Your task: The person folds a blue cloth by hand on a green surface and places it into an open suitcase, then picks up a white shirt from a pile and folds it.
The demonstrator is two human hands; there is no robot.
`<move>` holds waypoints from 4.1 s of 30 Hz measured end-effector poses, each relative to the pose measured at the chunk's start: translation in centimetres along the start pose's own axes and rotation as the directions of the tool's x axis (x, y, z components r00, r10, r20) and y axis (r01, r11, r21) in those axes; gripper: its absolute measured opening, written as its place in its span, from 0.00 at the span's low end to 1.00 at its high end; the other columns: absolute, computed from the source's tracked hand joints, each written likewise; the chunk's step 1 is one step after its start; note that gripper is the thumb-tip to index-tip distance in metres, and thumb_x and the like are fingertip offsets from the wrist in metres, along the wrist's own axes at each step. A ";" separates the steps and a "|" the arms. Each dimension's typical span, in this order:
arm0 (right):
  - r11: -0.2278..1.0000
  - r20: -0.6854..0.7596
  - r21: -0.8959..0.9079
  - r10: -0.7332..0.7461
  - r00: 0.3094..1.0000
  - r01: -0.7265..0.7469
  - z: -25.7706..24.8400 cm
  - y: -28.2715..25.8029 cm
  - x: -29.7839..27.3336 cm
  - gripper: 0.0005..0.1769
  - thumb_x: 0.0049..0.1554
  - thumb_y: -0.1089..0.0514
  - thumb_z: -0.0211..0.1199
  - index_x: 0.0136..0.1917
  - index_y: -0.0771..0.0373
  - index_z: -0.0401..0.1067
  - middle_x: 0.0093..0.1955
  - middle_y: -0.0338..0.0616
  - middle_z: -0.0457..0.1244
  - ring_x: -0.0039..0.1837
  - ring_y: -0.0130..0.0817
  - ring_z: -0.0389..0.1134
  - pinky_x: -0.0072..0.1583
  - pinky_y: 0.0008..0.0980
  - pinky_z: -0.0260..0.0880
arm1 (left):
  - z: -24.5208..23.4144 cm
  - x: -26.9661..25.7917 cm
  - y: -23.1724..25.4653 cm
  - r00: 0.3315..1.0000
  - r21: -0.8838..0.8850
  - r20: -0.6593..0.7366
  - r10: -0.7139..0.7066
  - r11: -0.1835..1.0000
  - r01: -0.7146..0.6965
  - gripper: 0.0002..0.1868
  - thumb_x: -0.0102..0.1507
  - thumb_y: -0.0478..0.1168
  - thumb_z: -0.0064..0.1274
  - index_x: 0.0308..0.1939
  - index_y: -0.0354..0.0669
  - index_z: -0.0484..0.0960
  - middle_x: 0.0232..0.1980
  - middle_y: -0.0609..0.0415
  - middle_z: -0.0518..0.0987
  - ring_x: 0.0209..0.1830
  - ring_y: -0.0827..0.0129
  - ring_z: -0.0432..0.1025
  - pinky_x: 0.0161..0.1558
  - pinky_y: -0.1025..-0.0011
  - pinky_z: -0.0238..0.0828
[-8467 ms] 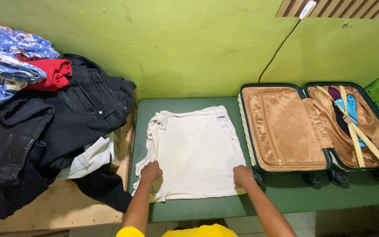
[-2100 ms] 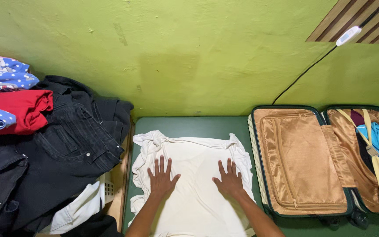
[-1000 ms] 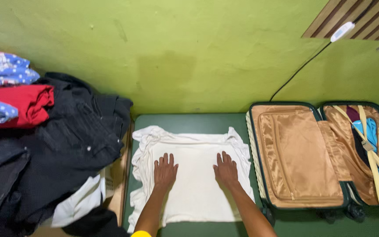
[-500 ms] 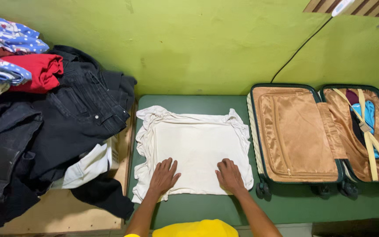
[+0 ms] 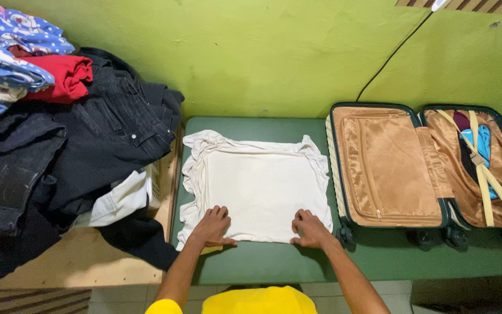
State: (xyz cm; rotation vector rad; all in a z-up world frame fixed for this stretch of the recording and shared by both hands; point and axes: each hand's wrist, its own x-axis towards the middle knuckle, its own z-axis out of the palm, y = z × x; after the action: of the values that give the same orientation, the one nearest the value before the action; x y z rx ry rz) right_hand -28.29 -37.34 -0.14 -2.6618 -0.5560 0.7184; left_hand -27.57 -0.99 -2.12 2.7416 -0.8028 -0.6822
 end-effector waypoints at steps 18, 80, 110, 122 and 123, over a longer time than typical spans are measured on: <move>0.998 -0.018 0.036 0.042 0.999 -0.041 2.1 4.2 -1.4 0.13 0.52 0.56 0.61 0.50 0.58 0.67 0.46 0.52 0.69 0.53 0.56 0.68 0.53 0.52 0.67 | 1.3 -0.9 -2.2 0.911 -0.330 -0.297 -0.287 0.926 0.184 0.14 0.63 0.42 0.43 0.46 0.37 0.75 0.42 0.36 0.80 0.45 0.37 0.74 0.49 0.43 0.69; 0.938 -0.405 -0.135 0.243 0.881 -0.320 3.9 6.9 5.4 0.14 0.53 0.62 0.61 0.54 0.61 0.66 0.52 0.53 0.61 0.54 0.54 0.67 0.51 0.51 0.74 | 2.6 2.4 -2.8 0.831 -0.077 -0.492 -0.259 0.964 0.255 0.21 0.61 0.37 0.55 0.58 0.38 0.74 0.50 0.44 0.71 0.52 0.52 0.67 0.48 0.54 0.67; 0.716 -0.473 -0.525 0.204 0.857 -0.460 3.6 6.9 3.1 0.18 0.53 0.57 0.63 0.57 0.58 0.70 0.64 0.49 0.60 0.66 0.47 0.62 0.60 0.48 0.70 | 4.4 1.5 -6.3 0.837 0.225 -0.451 -0.310 0.868 0.443 0.13 0.57 0.37 0.57 0.46 0.45 0.79 0.49 0.51 0.74 0.55 0.58 0.69 0.52 0.58 0.68; 0.914 -0.370 -0.381 -0.014 0.929 -0.138 6.9 7.5 6.0 0.08 0.60 0.55 0.59 0.51 0.59 0.70 0.49 0.47 0.65 0.52 0.47 0.69 0.51 0.49 0.70 | 5.1 3.5 -3.5 0.925 0.168 -0.354 -0.140 0.963 0.210 0.17 0.59 0.36 0.58 0.52 0.41 0.75 0.48 0.47 0.74 0.51 0.54 0.70 0.51 0.56 0.66; 0.925 -0.370 -0.361 -0.026 0.929 -0.118 6.6 7.8 6.1 0.08 0.60 0.54 0.59 0.50 0.59 0.70 0.47 0.47 0.66 0.51 0.47 0.69 0.50 0.49 0.70 | 5.6 3.8 -4.0 0.912 0.173 -0.395 -0.111 0.966 0.193 0.13 0.63 0.36 0.56 0.52 0.43 0.76 0.46 0.48 0.75 0.49 0.54 0.71 0.50 0.56 0.66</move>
State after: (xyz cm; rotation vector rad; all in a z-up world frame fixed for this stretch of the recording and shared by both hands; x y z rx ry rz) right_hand -24.83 -40.01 -11.17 -3.0689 -0.5721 0.1065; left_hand -25.63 -0.06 -9.68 3.0076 -0.6019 -0.0710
